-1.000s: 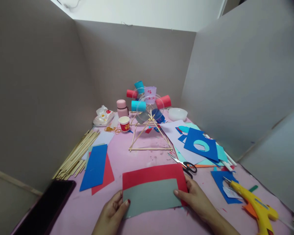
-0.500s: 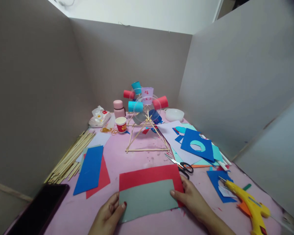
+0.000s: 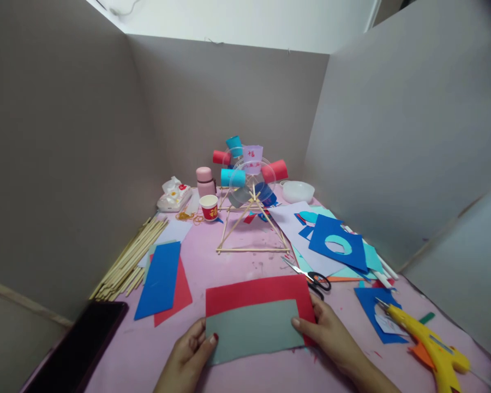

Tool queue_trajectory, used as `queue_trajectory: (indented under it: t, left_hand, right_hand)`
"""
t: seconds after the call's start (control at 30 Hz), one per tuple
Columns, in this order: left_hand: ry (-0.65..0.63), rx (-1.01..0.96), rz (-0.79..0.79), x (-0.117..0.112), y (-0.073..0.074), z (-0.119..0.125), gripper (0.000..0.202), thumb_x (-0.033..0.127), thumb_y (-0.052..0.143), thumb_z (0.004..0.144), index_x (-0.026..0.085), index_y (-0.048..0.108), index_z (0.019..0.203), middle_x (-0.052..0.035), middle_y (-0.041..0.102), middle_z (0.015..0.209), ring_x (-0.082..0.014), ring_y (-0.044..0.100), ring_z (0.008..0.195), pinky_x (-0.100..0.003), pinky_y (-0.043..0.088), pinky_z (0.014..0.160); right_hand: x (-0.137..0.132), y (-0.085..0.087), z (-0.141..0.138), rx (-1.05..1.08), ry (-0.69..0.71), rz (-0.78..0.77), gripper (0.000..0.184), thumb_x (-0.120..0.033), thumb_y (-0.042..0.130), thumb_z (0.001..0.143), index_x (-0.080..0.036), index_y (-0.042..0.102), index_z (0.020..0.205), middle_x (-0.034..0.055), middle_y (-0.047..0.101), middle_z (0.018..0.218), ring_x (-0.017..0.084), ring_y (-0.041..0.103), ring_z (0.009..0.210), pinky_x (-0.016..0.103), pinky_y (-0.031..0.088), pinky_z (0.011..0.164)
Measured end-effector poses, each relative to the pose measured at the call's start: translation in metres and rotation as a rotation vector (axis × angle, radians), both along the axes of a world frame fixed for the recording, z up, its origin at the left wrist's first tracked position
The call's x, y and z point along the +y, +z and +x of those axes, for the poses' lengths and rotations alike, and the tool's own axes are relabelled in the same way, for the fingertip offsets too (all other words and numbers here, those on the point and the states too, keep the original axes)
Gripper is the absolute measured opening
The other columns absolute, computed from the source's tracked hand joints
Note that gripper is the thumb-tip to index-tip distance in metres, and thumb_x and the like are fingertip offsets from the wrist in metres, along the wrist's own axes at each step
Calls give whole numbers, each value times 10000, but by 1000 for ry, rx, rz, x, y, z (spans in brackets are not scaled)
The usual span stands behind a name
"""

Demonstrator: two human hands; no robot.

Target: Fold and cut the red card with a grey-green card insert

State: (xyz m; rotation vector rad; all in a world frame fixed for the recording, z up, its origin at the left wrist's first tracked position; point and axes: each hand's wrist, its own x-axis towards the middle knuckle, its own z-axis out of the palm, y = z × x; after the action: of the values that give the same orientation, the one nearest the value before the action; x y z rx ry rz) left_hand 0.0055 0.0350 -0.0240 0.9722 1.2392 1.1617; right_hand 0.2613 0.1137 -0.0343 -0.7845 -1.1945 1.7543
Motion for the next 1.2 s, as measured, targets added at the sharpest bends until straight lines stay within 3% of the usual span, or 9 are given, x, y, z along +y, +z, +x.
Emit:
queue_trajectory:
  t: [0.3,0.5,0.67,0.93,1.2]
  left_hand:
    - [-2,-37,47,-2,5,3,314,296,556,816,261,597,1125,-21,648,1163,-245,527,1118,-320,441,902]
    - [39,34,56,-3,4,1,296,311,580,797,278,617,1089,13,653,1155,-230,552,1080,-284,432,906]
    - [52,41,51,-1,5,2,311,331,589,787,274,615,1092,14,648,1162,-229,536,1101,-271,422,917]
    - [79,-69,-6,0,10,8,324,369,643,729,245,650,1029,-30,690,1082,-276,564,1068,-333,471,865]
    - [99,-91,-73,3,14,6,354,388,683,685,202,667,985,-66,711,1023,-272,613,987,-310,497,776]
  right_hand:
    - [2,3,1,-36,14,10,405,-301,724,649,-181,625,1023,77,718,909,257,647,806,382,486,725]
    - [3,1,4,-98,-24,18,283,-290,745,623,-183,675,876,15,718,730,174,626,634,281,476,628]
    - [5,-1,4,-91,16,53,339,-299,715,667,-177,652,976,53,721,876,224,640,781,327,471,706]
    - [5,-6,1,-108,-6,104,325,-308,682,712,-172,627,1002,69,711,936,236,645,805,351,478,722]
    - [4,-3,0,-43,38,-5,416,-327,734,650,-170,617,1018,63,714,922,247,654,811,380,491,749]
